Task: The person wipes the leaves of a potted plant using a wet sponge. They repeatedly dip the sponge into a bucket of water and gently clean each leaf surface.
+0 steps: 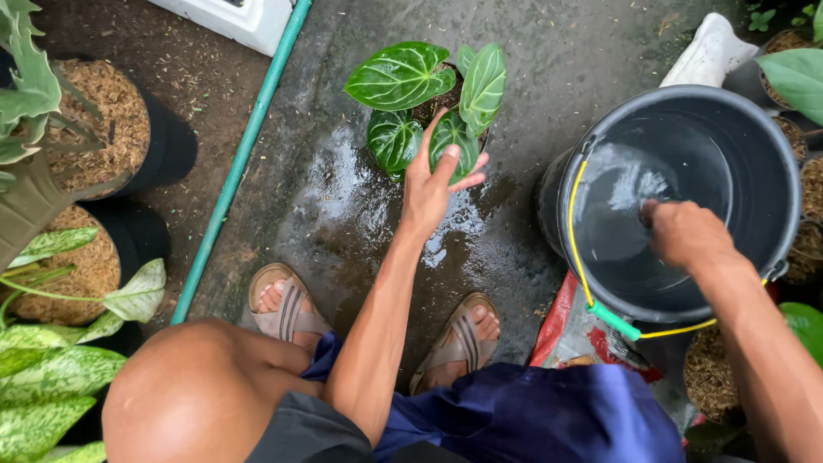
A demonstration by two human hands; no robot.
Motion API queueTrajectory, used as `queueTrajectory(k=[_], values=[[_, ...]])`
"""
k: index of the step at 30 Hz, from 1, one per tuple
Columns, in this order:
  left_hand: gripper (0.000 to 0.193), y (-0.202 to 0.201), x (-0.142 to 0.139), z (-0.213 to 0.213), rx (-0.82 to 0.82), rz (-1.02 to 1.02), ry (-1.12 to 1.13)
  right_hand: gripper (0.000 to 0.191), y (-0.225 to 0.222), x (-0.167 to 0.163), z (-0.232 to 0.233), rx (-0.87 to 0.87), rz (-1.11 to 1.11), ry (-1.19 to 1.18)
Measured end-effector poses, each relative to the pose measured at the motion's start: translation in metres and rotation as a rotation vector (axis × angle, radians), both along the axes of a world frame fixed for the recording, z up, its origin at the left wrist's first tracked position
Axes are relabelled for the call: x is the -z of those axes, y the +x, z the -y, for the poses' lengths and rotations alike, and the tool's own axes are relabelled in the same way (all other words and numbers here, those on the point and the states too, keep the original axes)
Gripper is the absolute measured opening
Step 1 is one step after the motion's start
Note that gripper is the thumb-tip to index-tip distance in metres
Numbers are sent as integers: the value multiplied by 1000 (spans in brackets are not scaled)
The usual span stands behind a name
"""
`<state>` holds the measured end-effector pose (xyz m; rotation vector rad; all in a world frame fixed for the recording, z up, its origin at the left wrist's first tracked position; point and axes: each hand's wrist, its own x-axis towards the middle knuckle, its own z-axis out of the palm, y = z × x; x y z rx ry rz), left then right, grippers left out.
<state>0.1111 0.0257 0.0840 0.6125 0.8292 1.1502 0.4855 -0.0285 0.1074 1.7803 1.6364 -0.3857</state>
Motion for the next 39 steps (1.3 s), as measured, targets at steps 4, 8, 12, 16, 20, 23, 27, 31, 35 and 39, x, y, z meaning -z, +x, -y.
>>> queueTrajectory(k=[4,8,12,16,20,23,27,31,35,39], values=[[70,-14,3,2,104,223,100,47,11,-27,1,137,3,23],[68,-13,7,-3,61,239,9,53,37,-40,2,232,6,-76],[61,-15,13,-2,-9,211,-45,48,51,-52,-2,417,-189,-43],[32,-18,21,-4,-23,31,58,43,22,-82,-22,506,-527,-20],[29,-15,26,-11,-81,342,12,39,-49,-118,-50,484,-721,-79],[30,-15,30,-12,-77,529,-17,39,-88,-135,-67,349,-822,-140],[38,-14,35,-10,-64,559,-172,33,-85,-141,-57,207,-1053,-78],[57,-9,42,-7,-59,615,-171,33,-40,-129,-28,353,-657,142],[59,0,48,-8,-19,641,-187,20,-17,-91,-20,31,18,230],[57,3,54,-9,19,599,-135,17,-38,-96,-15,-206,149,337]])
